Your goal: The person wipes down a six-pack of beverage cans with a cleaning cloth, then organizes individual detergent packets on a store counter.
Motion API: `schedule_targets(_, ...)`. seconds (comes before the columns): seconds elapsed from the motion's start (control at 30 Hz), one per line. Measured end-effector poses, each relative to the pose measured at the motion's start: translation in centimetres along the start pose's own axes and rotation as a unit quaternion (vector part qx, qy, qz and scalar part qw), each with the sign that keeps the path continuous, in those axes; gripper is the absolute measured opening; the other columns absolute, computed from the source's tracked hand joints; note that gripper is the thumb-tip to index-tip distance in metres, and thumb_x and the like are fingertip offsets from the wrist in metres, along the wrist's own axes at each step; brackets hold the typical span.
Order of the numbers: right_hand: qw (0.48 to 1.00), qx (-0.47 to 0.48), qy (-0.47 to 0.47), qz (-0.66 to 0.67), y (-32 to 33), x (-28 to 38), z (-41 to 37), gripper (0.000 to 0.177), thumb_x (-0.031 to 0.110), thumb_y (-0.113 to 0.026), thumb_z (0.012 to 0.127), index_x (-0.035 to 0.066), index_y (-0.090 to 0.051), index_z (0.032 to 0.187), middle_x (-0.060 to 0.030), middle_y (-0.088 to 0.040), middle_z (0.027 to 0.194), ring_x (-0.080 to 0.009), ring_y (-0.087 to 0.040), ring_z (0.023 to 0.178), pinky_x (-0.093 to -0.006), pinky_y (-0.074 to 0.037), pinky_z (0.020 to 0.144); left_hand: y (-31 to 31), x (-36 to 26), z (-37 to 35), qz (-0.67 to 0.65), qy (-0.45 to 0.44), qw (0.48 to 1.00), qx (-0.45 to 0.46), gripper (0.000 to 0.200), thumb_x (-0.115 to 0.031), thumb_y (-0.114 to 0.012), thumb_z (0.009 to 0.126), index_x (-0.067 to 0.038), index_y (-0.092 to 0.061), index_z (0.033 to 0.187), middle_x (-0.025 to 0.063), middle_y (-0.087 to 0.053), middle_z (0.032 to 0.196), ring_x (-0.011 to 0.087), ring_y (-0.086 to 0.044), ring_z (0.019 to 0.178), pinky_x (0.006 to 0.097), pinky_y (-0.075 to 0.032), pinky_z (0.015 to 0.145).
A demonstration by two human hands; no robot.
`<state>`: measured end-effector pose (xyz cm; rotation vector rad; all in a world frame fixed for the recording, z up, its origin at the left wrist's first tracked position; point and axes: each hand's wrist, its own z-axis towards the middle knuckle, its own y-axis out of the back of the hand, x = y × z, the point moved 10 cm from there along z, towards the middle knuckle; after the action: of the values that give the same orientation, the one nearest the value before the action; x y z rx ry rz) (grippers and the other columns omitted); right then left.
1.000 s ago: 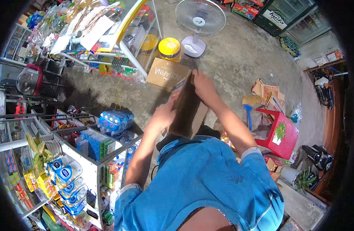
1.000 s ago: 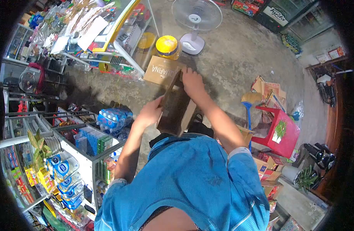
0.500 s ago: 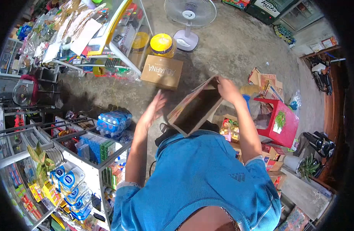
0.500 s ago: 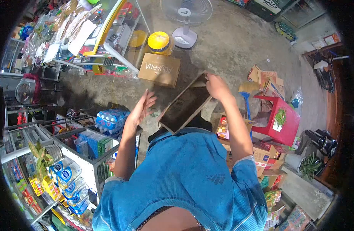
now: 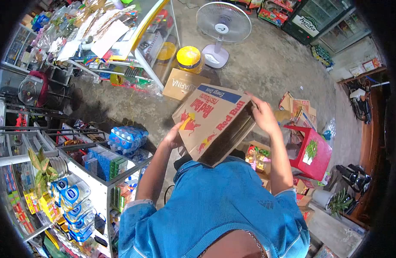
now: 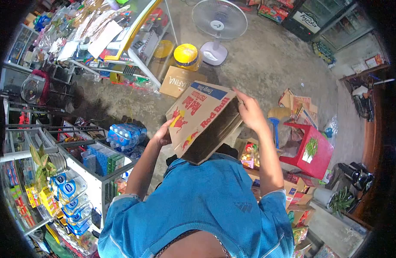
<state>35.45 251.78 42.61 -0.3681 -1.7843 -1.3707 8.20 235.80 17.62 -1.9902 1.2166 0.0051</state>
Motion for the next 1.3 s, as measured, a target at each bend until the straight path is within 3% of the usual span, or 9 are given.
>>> schedule_targets(0.1, 0.995, 0.071, 0.054, 0.051, -0.1, -0.1, -0.1, 0.063, -0.002, -0.048, 0.087, 0.002, -0.054, 0.149, -0.0235, -0.064, 0.141, -0.0359, -0.059, 0.136, -0.0397, -0.044, 0.115, 1.4, -1.8, 0.9, -0.084, -0.044, 0.995, -0.017, 0.064, -0.048, -0.044, 0.107, -0.003, -0.049, 0.152, 0.0210, -0.060, 0.147, 0.0346, -0.061, 0.130, 0.0509, -0.048, 0.112)
schedule_targets(0.23, 0.948, 0.245, -0.050, 0.195, -1.2, -2.1, -1.6, 0.063, -0.004, -0.049, 0.085, 0.002, -0.058, 0.148, -0.0155, -0.060, 0.151, -0.0267, -0.054, 0.142, -0.0355, -0.038, 0.119, 2.1, -7.1, 0.2, -0.174, -0.100, 0.978, 0.057, 0.055, -0.041, -0.046, 0.107, -0.001, -0.056, 0.143, 0.0190, -0.068, 0.134, 0.0329, -0.069, 0.118, 0.0479, -0.055, 0.105)
schedule_targets(0.37, 0.948, 0.239, -0.034, 0.207, -1.1, -1.5, -2.0, 0.065, -0.005, -0.050, 0.082, 0.002, -0.060, 0.146, -0.0109, -0.059, 0.152, -0.0238, -0.050, 0.146, -0.0337, -0.033, 0.124, 1.4, -13.4, -4.1, -0.094, -0.223, 0.969, -0.042, 0.050, -0.037, -0.053, 0.107, 0.000, -0.056, 0.141, 0.0168, -0.069, 0.133, 0.0280, -0.070, 0.114, 0.0425, -0.057, 0.101)
schedule_targets(0.6, 0.889, 0.289, -0.032, 0.352, -1.1, -0.3, -3.1, 0.088, 0.005, -0.065, 0.089, 0.012, -0.025, 0.167, -0.0121, -0.025, 0.173, -0.0290, -0.023, 0.160, -0.0483, -0.026, 0.127, -0.6, -19.2, -9.9, -0.008, -0.343, 0.937, -0.068, 0.047, -0.032, -0.062, 0.104, 0.001, -0.059, 0.137, 0.0140, -0.070, 0.128, 0.0230, -0.071, 0.113, 0.0390, -0.060, 0.096)
schedule_targets(0.7, 0.927, 0.182, -0.079, 0.318, -2.3, -2.7, -1.1, 0.094, 0.010, -0.067, 0.091, 0.017, -0.017, 0.170, -0.0160, -0.030, 0.170, -0.0335, -0.027, 0.157, -0.0453, -0.033, 0.121, -3.0, -19.4, -11.6, 0.024, -0.359, 0.931, -0.066, 0.043, -0.026, -0.066, 0.102, 0.001, -0.060, 0.134, 0.0134, -0.070, 0.128, 0.0213, -0.070, 0.113, 0.0357, -0.058, 0.097)
schedule_targets(0.9, 0.925, 0.137, -0.099, 0.341, -5.3, -2.6, 0.0, 0.110, 0.006, -0.084, 0.082, -0.003, -0.013, 0.165, -0.0207, -0.057, 0.147, -0.0268, -0.055, 0.134, -0.0366, -0.042, 0.113, -5.5, -19.3, -13.3, 0.073, -0.380, 0.919, -0.074, 0.044, -0.027, -0.066, 0.103, 0.001, -0.060, 0.136, 0.0127, -0.071, 0.126, 0.0191, -0.071, 0.109, 0.0315, -0.056, 0.093)
schedule_targets(1.03, 0.956, 0.090, -0.142, 0.242, -6.3, -4.7, 0.2, 0.112, 0.023, -0.094, 0.078, -0.005, -0.021, 0.158, -0.0221, -0.062, 0.135, -0.0245, -0.062, 0.121, -0.0376, -0.050, 0.103, -6.3, -19.1, -13.8, 0.021, -0.340, 0.940, -0.013, 0.047, -0.031, -0.063, 0.104, 0.000, -0.060, 0.139, 0.0153, -0.071, 0.128, 0.0236, -0.074, 0.106, 0.0354, -0.059, 0.095)
schedule_targets(1.1, 0.969, 0.009, -0.106, 0.221, -7.0, -6.3, 0.7, 0.119, 0.043, -0.098, 0.072, -0.010, -0.026, 0.150, -0.0221, -0.064, 0.126, -0.0305, -0.062, 0.123, -0.0403, -0.050, 0.106, -7.6, -18.6, -13.8, -0.015, -0.331, 0.943, 0.031, 0.050, -0.032, -0.060, 0.105, 0.000, -0.057, 0.143, 0.0169, -0.069, 0.132, 0.0269, -0.072, 0.113, 0.0406, -0.059, 0.099)
schedule_targets(1.3, 0.963, -0.075, -0.177, 0.188, -9.6, -9.5, 0.1, 0.101, 0.046, -0.099, 0.064, 0.002, -0.039, 0.132, -0.0248, -0.070, 0.115, -0.0350, -0.070, 0.110, -0.0437, -0.055, 0.094, -9.8, -16.6, -11.4, -0.094, -0.277, 0.947, 0.137, 0.053, -0.032, -0.053, 0.108, -0.003, -0.049, 0.152, 0.0169, -0.062, 0.143, 0.0303, -0.065, 0.125, 0.0454, -0.055, 0.104)
